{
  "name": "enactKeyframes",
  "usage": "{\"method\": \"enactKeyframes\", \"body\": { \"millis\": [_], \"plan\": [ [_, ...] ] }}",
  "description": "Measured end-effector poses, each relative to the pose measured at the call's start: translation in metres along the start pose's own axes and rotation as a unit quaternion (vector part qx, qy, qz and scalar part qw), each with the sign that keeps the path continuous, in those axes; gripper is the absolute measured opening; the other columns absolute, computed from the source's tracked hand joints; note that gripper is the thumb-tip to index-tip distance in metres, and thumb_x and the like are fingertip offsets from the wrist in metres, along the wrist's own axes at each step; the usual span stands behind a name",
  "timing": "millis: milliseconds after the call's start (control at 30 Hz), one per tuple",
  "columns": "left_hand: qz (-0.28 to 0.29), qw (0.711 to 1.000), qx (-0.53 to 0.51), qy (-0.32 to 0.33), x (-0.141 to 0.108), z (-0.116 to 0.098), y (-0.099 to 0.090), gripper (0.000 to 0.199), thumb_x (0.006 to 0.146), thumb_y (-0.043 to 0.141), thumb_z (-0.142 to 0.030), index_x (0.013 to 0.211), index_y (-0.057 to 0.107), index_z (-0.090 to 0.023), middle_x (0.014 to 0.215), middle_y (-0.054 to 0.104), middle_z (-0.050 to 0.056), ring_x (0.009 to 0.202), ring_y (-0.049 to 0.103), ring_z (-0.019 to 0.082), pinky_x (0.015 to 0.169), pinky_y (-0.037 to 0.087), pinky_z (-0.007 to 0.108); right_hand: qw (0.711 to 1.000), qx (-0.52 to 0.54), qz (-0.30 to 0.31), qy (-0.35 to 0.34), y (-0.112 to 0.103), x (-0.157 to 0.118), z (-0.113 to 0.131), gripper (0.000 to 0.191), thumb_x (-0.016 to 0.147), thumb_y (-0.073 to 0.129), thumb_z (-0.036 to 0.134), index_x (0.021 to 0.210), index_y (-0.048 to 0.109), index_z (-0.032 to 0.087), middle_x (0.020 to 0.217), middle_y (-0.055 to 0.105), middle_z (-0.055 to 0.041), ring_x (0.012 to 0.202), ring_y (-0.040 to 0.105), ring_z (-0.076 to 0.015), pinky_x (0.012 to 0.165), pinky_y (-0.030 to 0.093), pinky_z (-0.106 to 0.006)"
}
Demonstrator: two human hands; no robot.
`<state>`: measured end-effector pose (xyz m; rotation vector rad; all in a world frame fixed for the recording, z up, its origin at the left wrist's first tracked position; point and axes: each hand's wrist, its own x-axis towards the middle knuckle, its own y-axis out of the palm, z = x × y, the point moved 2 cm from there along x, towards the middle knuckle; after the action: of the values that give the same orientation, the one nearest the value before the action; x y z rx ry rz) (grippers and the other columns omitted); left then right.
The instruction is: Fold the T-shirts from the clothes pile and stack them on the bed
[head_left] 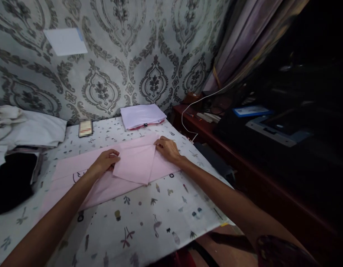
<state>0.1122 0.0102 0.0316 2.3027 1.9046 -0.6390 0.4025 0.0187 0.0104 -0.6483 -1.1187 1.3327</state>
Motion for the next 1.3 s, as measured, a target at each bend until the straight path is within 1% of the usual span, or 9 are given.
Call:
{"method": "enactKeyframes", "body": {
  "millis": [233,433,567,700,833,933,1033,1167,1300],
  "plan": [
    [-0.003,1.0,0.023,-0.013,0.004,0.0,-0.001,0.029,0.06,0.075,-0.022,0.083,0.058,-0.018,0.057,0.057,-0.005,0.048,0.053,0.011,0.043,0.04,0.021,0.998,0.035,0.0,0.061,0.006,0.007,-0.008,0.02,0.089,0.06,0.021,0.103,0.075,0.023,0.096,0.071,-0.0033,0.087,0.062,-0.0182,0.075,0.043,-0.028],
    [0.009,0.999,0.051,-0.017,0.003,0.001,-0.003,0.034,0.065,0.078,-0.031,0.089,0.058,-0.019,0.057,0.057,-0.004,0.049,0.053,0.012,0.043,0.038,0.021,0.998,0.006,0.017,0.062,-0.006,0.0,0.004,0.032,0.09,0.052,0.015,0.116,0.07,0.022,0.105,0.068,-0.0068,0.094,0.062,-0.021,0.081,0.046,-0.031],
    [-0.001,0.997,0.077,-0.023,0.007,-0.007,0.001,0.026,0.074,0.069,-0.036,0.09,0.058,-0.02,0.055,0.055,-0.004,0.049,0.053,0.013,0.046,0.039,0.022,0.998,-0.019,0.0,-0.055,-0.009,-0.019,0.041,0.033,0.093,0.05,0.02,0.122,0.067,0.018,0.118,0.063,-0.0129,0.11,0.057,-0.0263,0.094,0.046,-0.038],
    [-0.045,0.988,0.136,0.052,0.021,-0.013,0.006,0.019,0.076,0.065,-0.033,0.089,0.059,-0.02,0.058,0.055,-0.005,0.052,0.051,0.013,0.051,0.037,0.023,0.988,-0.018,0.064,-0.139,0.004,-0.038,0.063,0.051,0.089,0.064,0.041,0.134,0.058,0.015,0.144,0.05,-0.0179,0.134,0.043,-0.0329,0.112,0.035,-0.049],
    [-0.111,0.944,0.289,0.111,0.03,-0.015,0.007,0.017,0.078,0.06,-0.024,0.094,0.062,-0.021,0.074,0.065,0.0,0.069,0.059,0.018,0.061,0.039,0.027,0.988,-0.018,0.13,-0.077,0.011,-0.044,0.052,0.079,0.086,0.064,0.061,0.147,0.045,0.015,0.157,0.035,-0.0206,0.146,0.03,-0.0361,0.119,0.024,-0.052],
    [-0.143,0.884,0.427,0.128,0.023,-0.018,0.011,0.02,0.085,0.052,-0.023,0.101,0.063,-0.022,0.092,0.071,0.006,0.085,0.063,0.025,0.068,0.042,0.032,0.987,-0.013,0.152,-0.058,0.01,-0.046,0.043,0.087,0.084,0.058,0.072,0.15,0.041,0.019,0.162,0.029,-0.0181,0.15,0.024,-0.0353,0.121,0.018,-0.052],
    [-0.16,0.818,0.515,0.202,0.01,-0.02,0.022,0.029,0.092,0.041,-0.021,0.112,0.062,-0.018,0.108,0.07,0.013,0.102,0.062,0.03,0.081,0.047,0.04,0.984,-0.016,0.169,-0.058,0.009,-0.046,0.039,0.094,0.082,0.056,0.076,0.154,0.036,0.019,0.165,0.022,-0.0179,0.152,0.016,-0.0345,0.122,0.014,-0.053],
    [-0.039,0.78,0.531,0.33,-0.001,-0.002,0.043,0.041,0.099,0.037,-0.031,0.133,0.055,-0.017,0.139,0.059,0.015,0.13,0.051,0.029,0.11,0.037,0.045,0.98,-0.016,0.184,-0.067,0.013,-0.044,0.035,0.104,0.08,0.053,0.081,0.157,0.03,0.014,0.166,0.014,-0.0206,0.153,0.01,-0.0355,0.122,0.011,-0.054],
    [0.045,0.774,0.546,0.318,-0.001,0.023,0.043,0.061,0.101,0.033,-0.054,0.153,0.033,-0.022,0.165,0.025,0.013,0.153,0.019,0.027,0.123,0.014,0.05,0.979,-0.008,0.188,-0.083,0.016,-0.044,0.029,0.107,0.079,0.051,0.082,0.159,0.025,0.016,0.166,0.013,-0.0182,0.154,0.009,-0.0346,0.123,0.009,-0.053]
  ]
}}
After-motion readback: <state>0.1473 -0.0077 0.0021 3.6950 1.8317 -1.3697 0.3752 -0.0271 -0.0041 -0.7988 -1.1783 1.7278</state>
